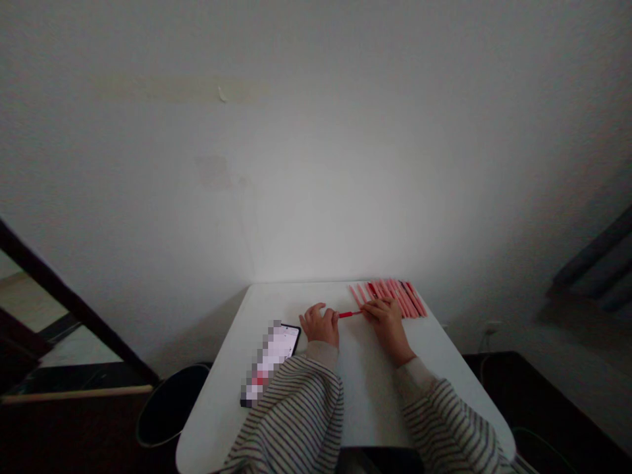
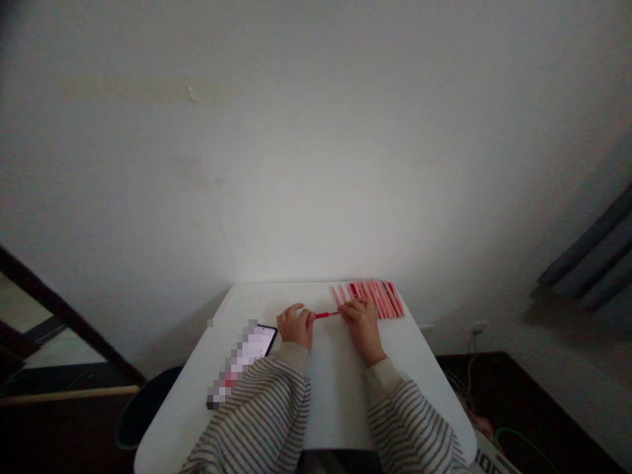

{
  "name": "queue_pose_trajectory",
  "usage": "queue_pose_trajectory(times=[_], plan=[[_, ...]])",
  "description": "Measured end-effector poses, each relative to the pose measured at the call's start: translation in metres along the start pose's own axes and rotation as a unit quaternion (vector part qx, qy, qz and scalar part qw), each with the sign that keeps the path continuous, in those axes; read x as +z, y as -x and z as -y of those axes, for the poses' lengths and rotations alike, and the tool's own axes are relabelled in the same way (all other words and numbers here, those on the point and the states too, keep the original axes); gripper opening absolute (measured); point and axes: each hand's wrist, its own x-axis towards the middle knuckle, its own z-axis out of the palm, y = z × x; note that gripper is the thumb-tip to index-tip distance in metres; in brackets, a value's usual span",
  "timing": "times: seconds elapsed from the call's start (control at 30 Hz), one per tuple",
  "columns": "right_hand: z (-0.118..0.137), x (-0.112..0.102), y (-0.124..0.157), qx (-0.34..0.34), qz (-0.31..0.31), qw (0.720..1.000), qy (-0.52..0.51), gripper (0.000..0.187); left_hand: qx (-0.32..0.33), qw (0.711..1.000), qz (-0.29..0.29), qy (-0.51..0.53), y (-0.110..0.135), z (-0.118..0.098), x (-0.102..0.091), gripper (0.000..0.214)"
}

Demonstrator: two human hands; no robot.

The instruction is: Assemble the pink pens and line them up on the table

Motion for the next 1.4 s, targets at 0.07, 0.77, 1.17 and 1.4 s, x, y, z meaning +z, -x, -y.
queue_pose_trajectory(times=[0.07, 0.77, 1.17, 1.4], plan=[[-0.002, 0.0, 0.0, 0.0, -0.005, 1.0, 0.004, 0.019, 0.001, 1.0, -0.01, -0.002, 0.0, 0.001, 0.001, 0.03], [-0.017, 0.002, 0.003, 0.041, -0.042, 0.998, 0.027, 0.021, -0.017, 0.996, -0.085, -0.02, -0.002, 0.007, 0.002, 0.023], [-0.013, 0.001, 0.002, 0.046, -0.051, 0.997, 0.029, 0.02, -0.067, 0.988, -0.102, -0.095, -0.004, 0.006, 0.006, 0.016], [-0.012, 0.0, 0.003, 0.049, -0.041, 0.998, 0.027, 0.022, -0.088, 0.987, -0.033, -0.131, 0.0, 0.003, 0.002, 0.02]])
